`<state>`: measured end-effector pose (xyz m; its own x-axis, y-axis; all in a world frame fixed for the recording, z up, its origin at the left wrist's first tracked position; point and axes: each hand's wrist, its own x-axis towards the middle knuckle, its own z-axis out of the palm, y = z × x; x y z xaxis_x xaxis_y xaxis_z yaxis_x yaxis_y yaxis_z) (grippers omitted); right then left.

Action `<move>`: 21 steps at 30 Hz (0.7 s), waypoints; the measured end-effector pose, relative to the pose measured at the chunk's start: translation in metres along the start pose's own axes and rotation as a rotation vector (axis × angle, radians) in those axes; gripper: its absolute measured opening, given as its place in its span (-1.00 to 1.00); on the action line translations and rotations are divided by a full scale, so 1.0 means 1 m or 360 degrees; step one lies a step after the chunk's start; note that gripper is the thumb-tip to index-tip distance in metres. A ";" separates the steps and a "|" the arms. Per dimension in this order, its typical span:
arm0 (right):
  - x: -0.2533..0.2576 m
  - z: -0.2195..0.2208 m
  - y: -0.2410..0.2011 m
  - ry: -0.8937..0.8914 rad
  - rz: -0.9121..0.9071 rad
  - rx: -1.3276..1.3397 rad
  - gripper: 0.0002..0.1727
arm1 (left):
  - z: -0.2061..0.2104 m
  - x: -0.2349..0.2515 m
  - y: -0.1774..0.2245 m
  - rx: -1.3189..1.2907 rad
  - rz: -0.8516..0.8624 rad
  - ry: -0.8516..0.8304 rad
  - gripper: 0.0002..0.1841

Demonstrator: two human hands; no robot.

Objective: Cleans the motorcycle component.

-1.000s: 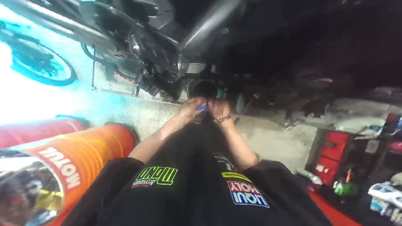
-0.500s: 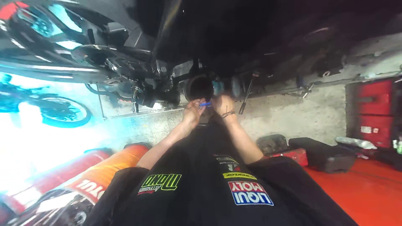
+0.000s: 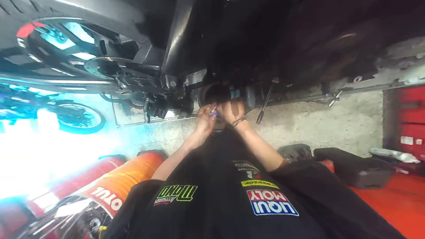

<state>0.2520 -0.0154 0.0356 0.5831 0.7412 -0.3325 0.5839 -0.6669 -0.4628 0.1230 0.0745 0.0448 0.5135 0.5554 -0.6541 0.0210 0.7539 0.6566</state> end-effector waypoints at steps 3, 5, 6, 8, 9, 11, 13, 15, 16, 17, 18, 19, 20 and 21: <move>0.019 0.017 0.030 0.0123 0.0045 0.0162 -0.47 | 0.007 0.009 0.003 -0.0072 0.0015 0.0023 -0.64; 0.017 0.008 0.019 0.0194 -0.0112 0.0083 -0.48 | 0.009 0.016 0.000 -0.0110 0.0025 0.0044 -0.63; 0.011 -0.002 0.007 0.0133 -0.0144 0.0044 -0.48 | 0.010 0.015 -0.001 -0.0125 0.0006 0.0071 -0.63; 0.012 0.001 0.013 0.0163 -0.0125 0.0126 -0.53 | 0.012 0.015 0.003 -0.0192 0.0012 0.0084 -0.61; 0.018 0.013 0.028 0.0228 -0.0010 0.0239 -0.53 | 0.011 0.016 0.008 -0.0223 0.0039 0.0090 -0.59; 0.027 0.008 0.047 0.0027 0.0233 0.0229 -0.49 | 0.006 0.020 0.014 -0.0232 0.0111 0.0121 -0.57; 0.027 -0.015 0.026 -0.0479 0.0403 0.0218 -0.49 | 0.000 0.019 0.019 -0.0053 0.0085 0.0185 -0.57; 0.042 -0.015 -0.006 -0.0537 0.0356 -0.0088 -0.54 | -0.005 0.025 0.015 0.0163 0.0032 0.0231 -0.61; 0.053 -0.011 -0.014 -0.0572 0.0382 -0.0185 -0.53 | -0.006 0.030 0.013 0.0207 0.0012 0.0213 -0.63; 0.061 0.005 -0.008 -0.0436 0.0366 -0.0239 -0.58 | -0.006 0.034 0.014 0.0221 -0.0013 0.0167 -0.66; 0.065 0.015 0.002 -0.0347 0.0342 -0.0228 -0.62 | -0.008 0.033 0.015 0.0228 -0.0037 0.0117 -0.67; 0.064 0.023 0.015 -0.0240 0.0292 -0.0172 -0.64 | -0.011 0.031 0.019 0.0230 -0.0052 0.0069 -0.67; 0.064 0.032 0.034 -0.0106 0.0240 -0.0031 -0.63 | -0.012 0.028 0.023 0.0214 -0.0047 0.0024 -0.66; 0.062 0.037 0.053 0.0012 0.0207 0.0166 -0.59 | -0.013 0.026 0.025 0.0165 -0.0034 0.0005 -0.65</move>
<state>0.2977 -0.0020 -0.0401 0.6545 0.6481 -0.3892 0.4416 -0.7456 -0.4990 0.1261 0.1126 0.0394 0.5093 0.5409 -0.6694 0.1207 0.7253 0.6778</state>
